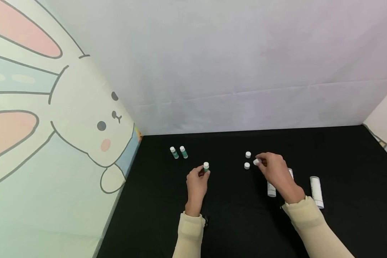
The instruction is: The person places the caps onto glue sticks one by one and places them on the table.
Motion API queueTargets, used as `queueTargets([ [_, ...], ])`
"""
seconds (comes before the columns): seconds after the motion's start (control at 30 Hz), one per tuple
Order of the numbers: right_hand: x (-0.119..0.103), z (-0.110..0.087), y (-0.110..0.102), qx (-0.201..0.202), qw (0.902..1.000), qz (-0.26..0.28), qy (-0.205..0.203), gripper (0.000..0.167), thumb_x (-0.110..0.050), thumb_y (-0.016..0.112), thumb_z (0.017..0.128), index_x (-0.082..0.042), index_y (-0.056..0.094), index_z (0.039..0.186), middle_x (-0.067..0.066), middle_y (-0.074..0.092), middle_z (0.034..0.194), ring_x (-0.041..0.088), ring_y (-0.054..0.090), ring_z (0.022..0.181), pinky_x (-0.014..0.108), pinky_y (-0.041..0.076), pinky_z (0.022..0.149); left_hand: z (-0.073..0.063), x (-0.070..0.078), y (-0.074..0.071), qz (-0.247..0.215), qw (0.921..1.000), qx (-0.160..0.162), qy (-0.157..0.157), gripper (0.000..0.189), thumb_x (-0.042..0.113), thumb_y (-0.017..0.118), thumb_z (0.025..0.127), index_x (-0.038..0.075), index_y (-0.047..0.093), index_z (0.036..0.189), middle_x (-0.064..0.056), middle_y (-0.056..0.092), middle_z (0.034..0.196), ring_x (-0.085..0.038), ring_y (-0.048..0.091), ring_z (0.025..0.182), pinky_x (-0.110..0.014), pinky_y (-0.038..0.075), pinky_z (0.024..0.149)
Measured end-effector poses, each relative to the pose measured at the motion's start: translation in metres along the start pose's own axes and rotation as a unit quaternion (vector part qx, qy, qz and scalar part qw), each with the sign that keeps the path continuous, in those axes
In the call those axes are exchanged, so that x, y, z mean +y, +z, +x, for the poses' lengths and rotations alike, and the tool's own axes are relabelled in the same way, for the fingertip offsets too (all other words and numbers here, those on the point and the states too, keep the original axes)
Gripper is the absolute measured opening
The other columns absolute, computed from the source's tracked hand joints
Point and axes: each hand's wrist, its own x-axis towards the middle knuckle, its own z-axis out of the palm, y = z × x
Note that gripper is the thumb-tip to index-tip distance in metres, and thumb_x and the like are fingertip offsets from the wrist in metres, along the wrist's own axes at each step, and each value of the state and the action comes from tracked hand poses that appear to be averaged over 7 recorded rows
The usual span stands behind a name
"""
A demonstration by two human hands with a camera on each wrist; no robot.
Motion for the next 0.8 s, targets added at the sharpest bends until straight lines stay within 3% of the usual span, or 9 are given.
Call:
queueTargets([
  [0.4,-0.006,-0.004,-0.002,-0.001,0.9999,0.016,0.003,0.027,-0.002,0.067,0.102,0.008,0.07,0.126,0.025,0.073,0.112,0.04,0.072,0.1,0.052,0.061,0.079,-0.014,0.014,0.015,-0.006,0.9992,-0.03,0.026,0.025,0.004,0.076,0.097,0.0,0.076,0.121,-0.012,0.073,0.106,-0.023,0.075,0.096,-0.034,0.063,0.081],
  [0.8,-0.011,-0.008,-0.003,-0.003,0.9996,0.025,-0.008,0.026,-0.002,0.067,0.102,0.008,0.071,0.125,0.026,0.073,0.115,0.04,0.073,0.102,0.053,0.061,0.081,-0.022,0.024,0.025,-0.009,0.9975,-0.059,0.039,0.024,0.003,0.076,0.097,0.0,0.077,0.12,-0.013,0.077,0.107,-0.017,0.074,0.091,-0.03,0.062,0.077],
])
